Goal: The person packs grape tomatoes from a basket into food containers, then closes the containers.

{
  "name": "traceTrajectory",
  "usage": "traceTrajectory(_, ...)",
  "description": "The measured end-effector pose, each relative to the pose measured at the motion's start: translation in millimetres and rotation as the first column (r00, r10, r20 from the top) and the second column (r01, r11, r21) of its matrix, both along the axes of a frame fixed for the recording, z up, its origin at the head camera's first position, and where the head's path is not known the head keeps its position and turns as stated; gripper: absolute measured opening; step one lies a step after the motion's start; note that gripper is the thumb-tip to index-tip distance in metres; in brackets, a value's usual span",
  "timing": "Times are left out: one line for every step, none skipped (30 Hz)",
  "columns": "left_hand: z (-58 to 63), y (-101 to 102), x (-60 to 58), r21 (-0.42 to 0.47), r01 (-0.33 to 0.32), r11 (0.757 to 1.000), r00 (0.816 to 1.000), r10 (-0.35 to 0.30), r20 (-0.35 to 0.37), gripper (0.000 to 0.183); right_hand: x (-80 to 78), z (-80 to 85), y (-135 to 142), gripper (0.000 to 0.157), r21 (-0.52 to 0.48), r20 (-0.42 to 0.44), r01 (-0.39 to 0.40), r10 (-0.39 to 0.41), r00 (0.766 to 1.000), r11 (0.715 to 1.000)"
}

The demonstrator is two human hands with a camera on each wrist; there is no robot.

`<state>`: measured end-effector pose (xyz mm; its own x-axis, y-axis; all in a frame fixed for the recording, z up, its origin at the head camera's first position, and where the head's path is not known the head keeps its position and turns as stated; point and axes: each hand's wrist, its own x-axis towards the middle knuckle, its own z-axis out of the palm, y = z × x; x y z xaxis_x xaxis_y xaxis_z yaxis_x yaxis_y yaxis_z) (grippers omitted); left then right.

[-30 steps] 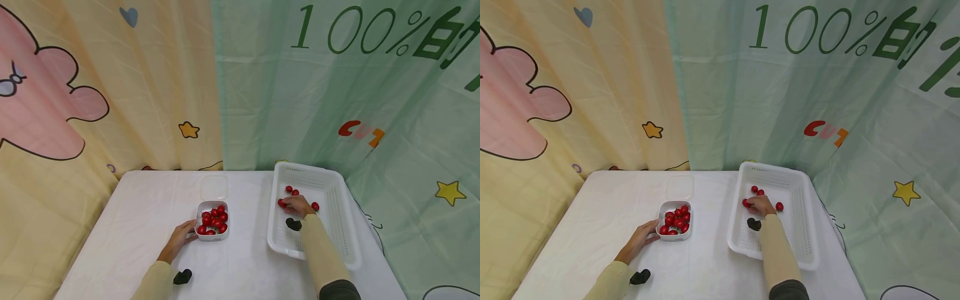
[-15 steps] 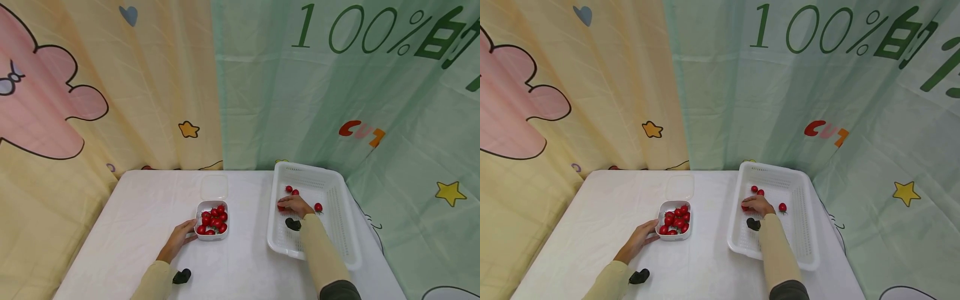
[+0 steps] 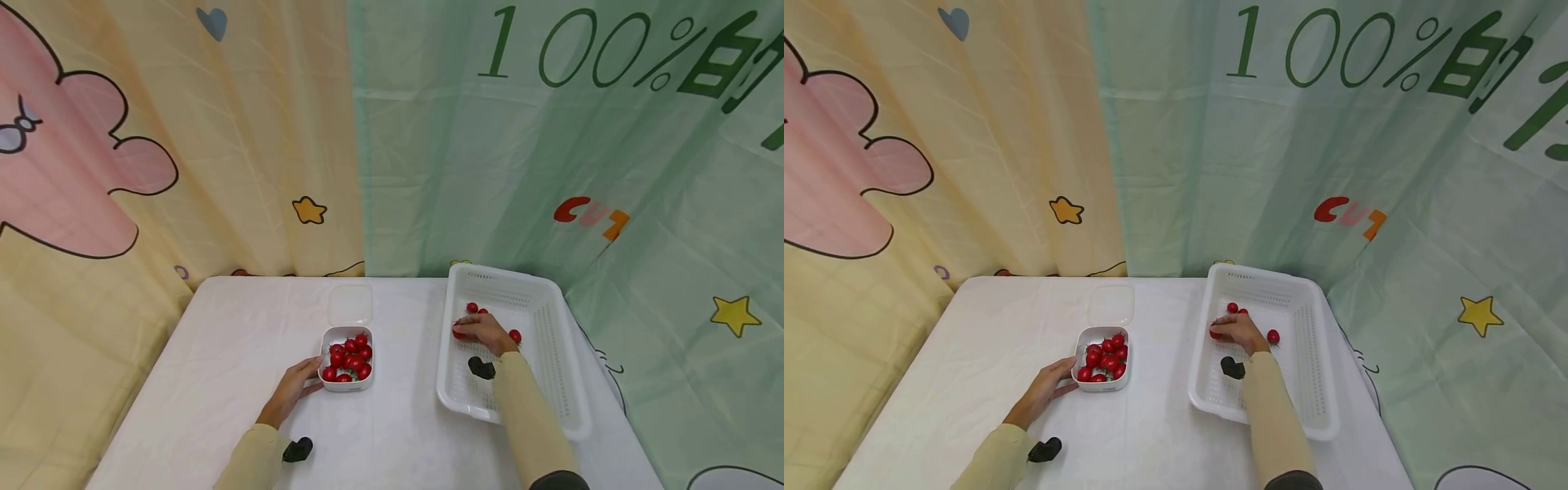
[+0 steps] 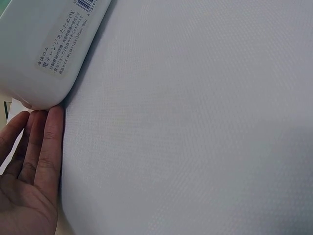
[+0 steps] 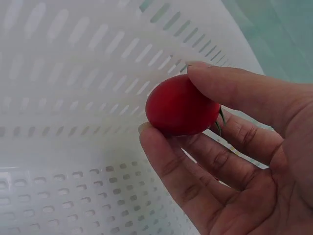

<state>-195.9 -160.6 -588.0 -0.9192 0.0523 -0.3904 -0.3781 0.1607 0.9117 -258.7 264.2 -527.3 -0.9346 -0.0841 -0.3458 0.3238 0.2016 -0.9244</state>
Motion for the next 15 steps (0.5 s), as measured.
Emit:
traceTrajectory(0.5, 0.0, -0.2, -0.002, 0.003, 1.0, 1.0, -0.003, 0.0, 0.07, 0.4, 1.0, -0.2, 0.032, -0.007, -0.008, -0.001, 0.001, 1.0, 1.0)
traceTrajectory(0.8, 0.2, -0.5, -0.002, 0.005, 1.0, 1.0, -0.005, -0.001, 0.069, 0.4, 2.0, -0.6, 0.032, -0.015, -0.013, 0.0, 0.0, 1.0, 1.0)
traceTrajectory(0.9, 0.2, -0.7, -0.003, 0.005, 1.0, 1.0, -0.005, -0.002, 0.069, 0.5, 3.0, -1.1, 0.032, -0.024, -0.015, 0.004, -0.005, 1.0, 1.0)
traceTrajectory(1.1, 0.5, -0.8, -0.001, 0.002, 1.0, 1.0, -0.002, 0.001, 0.068, 0.5, 3.8, -1.7, 0.03, -0.039, -0.017, 0.013, -0.013, 1.0, 0.999)
traceTrajectory(1.6, 0.6, -0.8, -0.001, 0.003, 1.0, 1.0, -0.003, 0.001, 0.068, 0.6, 4.8, -2.3, 0.03, -0.051, -0.017, 0.018, -0.019, 1.0, 0.999)
traceTrajectory(2.1, 0.8, -0.7, 0.001, 0.002, 1.0, 1.0, -0.002, 0.004, 0.068, 0.9, 6.0, -2.5, 0.031, -0.055, -0.021, 0.017, -0.018, 1.0, 0.998)
traceTrajectory(2.6, 0.8, -0.4, 0.001, 0.007, 1.0, 1.0, -0.007, 0.002, 0.068, 1.1, 7.0, -3.0, 0.031, -0.062, -0.02, 0.022, -0.023, 1.0, 0.998)
traceTrajectory(3.2, 0.8, -0.2, 0.002, 0.006, 1.0, 1.0, -0.006, 0.003, 0.068, 1.3, 8.1, -3.6, 0.032, -0.071, -0.02, 0.027, -0.029, 0.999, 0.997)
traceTrajectory(3.3, 0.7, -0.1, 0.002, 0.009, 1.0, 1.0, -0.009, 0.002, 0.068, 1.6, 9.0, -4.1, 0.033, -0.075, -0.023, 0.032, -0.033, 0.999, 0.997)
traceTrajectory(3.7, 0.7, 0.1, 0.002, 0.009, 1.0, 1.0, -0.009, 0.002, 0.068, 2.0, 10.0, -4.7, 0.033, -0.08, -0.026, 0.036, -0.038, 0.999, 0.996)
traceTrajectory(3.9, 0.6, 0.3, 0.001, 0.013, 1.0, 1.0, -0.013, -0.002, 0.068, 2.4, 11.1, -5.3, 0.034, -0.078, -0.031, 0.039, -0.042, 0.999, 0.996)
traceTrajectory(3.8, 0.5, 0.4, 0.002, 0.013, 1.0, 1.0, -0.013, -0.004, 0.068, 2.9, 12.1, -5.7, 0.035, -0.075, -0.037, 0.043, -0.046, 0.998, 0.996)
traceTrajectory(3.6, 0.5, 0.3, 0.002, 0.015, 1.0, 1.0, -0.015, -0.006, 0.068, 3.5, 13.3, -6.4, 0.035, -0.069, -0.043, 0.05, -0.053, 0.998, 0.996)
traceTrajectory(3.1, 0.4, 0.3, 0.002, 0.012, 1.0, 1.0, -0.012, -0.005, 0.067, 4.1, 14.6, -6.6, 0.036, -0.062, -0.055, 0.048, -0.052, 0.997, 0.997)
traceTrajectory(2.4, 0.5, 0.0, 0.001, 0.01, 1.0, 1.0, -0.01, -0.005, 0.068, 4.7, 15.8, -7.2, 0.036, -0.053, -0.063, 0.054, -0.057, 0.996, 0.997)
